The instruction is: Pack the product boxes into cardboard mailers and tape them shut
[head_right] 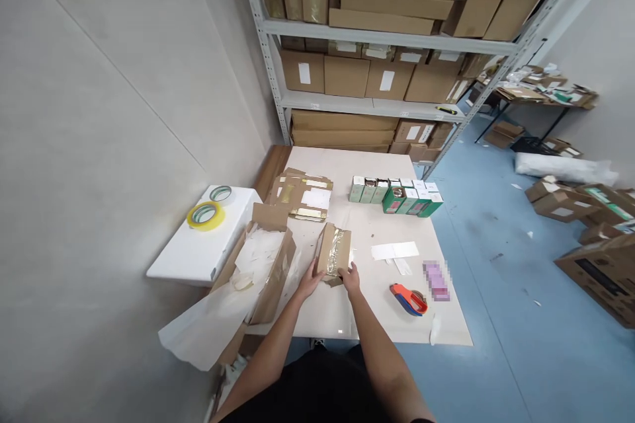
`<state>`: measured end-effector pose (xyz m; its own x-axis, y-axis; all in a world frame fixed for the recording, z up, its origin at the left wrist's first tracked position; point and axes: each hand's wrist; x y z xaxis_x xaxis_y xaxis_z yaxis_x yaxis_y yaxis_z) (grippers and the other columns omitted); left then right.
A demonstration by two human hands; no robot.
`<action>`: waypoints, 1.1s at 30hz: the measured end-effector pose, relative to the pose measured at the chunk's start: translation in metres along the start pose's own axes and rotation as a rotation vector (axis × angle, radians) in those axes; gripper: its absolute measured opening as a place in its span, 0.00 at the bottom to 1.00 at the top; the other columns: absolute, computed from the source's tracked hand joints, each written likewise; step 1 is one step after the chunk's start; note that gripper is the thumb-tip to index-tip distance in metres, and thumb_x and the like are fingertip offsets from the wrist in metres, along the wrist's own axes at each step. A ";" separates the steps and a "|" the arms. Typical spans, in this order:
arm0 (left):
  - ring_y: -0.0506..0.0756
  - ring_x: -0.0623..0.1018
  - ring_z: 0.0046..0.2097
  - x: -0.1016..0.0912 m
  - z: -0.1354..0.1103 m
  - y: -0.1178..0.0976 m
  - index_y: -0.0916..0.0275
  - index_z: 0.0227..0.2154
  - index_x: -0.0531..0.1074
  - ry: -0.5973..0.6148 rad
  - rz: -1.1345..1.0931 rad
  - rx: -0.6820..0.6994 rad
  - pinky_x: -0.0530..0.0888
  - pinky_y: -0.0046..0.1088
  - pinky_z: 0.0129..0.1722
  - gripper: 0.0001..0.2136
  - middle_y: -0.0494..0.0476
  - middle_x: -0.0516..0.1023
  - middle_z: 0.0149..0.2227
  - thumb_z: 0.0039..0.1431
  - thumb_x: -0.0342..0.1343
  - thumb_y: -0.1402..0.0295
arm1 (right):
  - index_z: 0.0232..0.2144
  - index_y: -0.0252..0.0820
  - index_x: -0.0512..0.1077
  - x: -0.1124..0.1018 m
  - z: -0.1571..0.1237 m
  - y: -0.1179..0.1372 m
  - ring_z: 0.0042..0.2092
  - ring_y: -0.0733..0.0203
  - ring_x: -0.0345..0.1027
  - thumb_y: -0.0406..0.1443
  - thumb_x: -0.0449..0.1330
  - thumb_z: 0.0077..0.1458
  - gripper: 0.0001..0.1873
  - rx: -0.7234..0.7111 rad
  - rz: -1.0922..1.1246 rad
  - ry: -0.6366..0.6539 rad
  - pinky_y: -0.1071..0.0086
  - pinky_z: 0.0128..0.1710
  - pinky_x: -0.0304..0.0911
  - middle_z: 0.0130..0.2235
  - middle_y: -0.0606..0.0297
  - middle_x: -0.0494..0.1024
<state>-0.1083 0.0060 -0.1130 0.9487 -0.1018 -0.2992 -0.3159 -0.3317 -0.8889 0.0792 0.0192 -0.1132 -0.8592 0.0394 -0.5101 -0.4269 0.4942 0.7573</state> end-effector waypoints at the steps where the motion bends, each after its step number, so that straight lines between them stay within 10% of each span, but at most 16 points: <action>1: 0.60 0.66 0.70 0.002 -0.001 -0.002 0.56 0.70 0.59 -0.008 -0.025 -0.005 0.67 0.36 0.66 0.33 0.60 0.63 0.71 0.64 0.58 0.58 | 0.57 0.35 0.69 0.001 0.000 0.001 0.45 0.52 0.80 0.43 0.58 0.53 0.31 0.007 0.120 0.060 0.68 0.40 0.72 0.46 0.53 0.83; 9: 0.65 0.76 0.60 0.033 -0.008 -0.033 0.62 0.69 0.58 -0.064 -0.434 -0.098 0.73 0.42 0.60 0.43 0.71 0.74 0.61 0.52 0.70 0.61 | 0.53 0.46 0.70 -0.043 0.016 0.008 0.43 0.50 0.78 0.37 0.67 0.35 0.37 0.042 0.615 0.161 0.63 0.41 0.73 0.45 0.59 0.81; 19: 0.63 0.76 0.59 0.080 -0.032 -0.087 0.56 0.70 0.56 -0.290 -0.486 0.100 0.72 0.44 0.61 0.45 0.67 0.72 0.62 0.52 0.69 0.55 | 0.58 0.49 0.71 -0.125 0.033 0.033 0.51 0.51 0.75 0.40 0.65 0.46 0.34 -0.199 0.683 0.416 0.61 0.47 0.73 0.56 0.57 0.78; 26: 0.62 0.74 0.62 0.095 -0.091 -0.097 0.54 0.70 0.56 -0.424 -0.511 0.131 0.70 0.43 0.63 0.42 0.65 0.73 0.61 0.54 0.66 0.55 | 0.55 0.48 0.73 -0.158 0.015 0.037 0.48 0.50 0.75 0.39 0.64 0.47 0.30 -0.285 0.600 0.575 0.58 0.46 0.72 0.53 0.57 0.80; 33: 0.65 0.73 0.63 0.069 -0.172 -0.108 0.52 0.71 0.56 -0.572 -0.547 0.190 0.69 0.47 0.63 0.43 0.65 0.70 0.65 0.55 0.67 0.56 | 0.57 0.49 0.72 -0.152 -0.029 0.076 0.48 0.50 0.75 0.40 0.65 0.48 0.31 -0.410 0.475 0.843 0.57 0.45 0.72 0.54 0.56 0.79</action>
<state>-0.0068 -0.1268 0.0222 0.8343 0.5403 0.1092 0.1460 -0.0256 -0.9890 0.1689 0.0253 0.0334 -0.8143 -0.5428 0.2055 0.0782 0.2482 0.9656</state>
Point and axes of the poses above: each hand's wrist, its own z-axis towards the middle knuckle, its own x-axis out of the palm, y = z × x
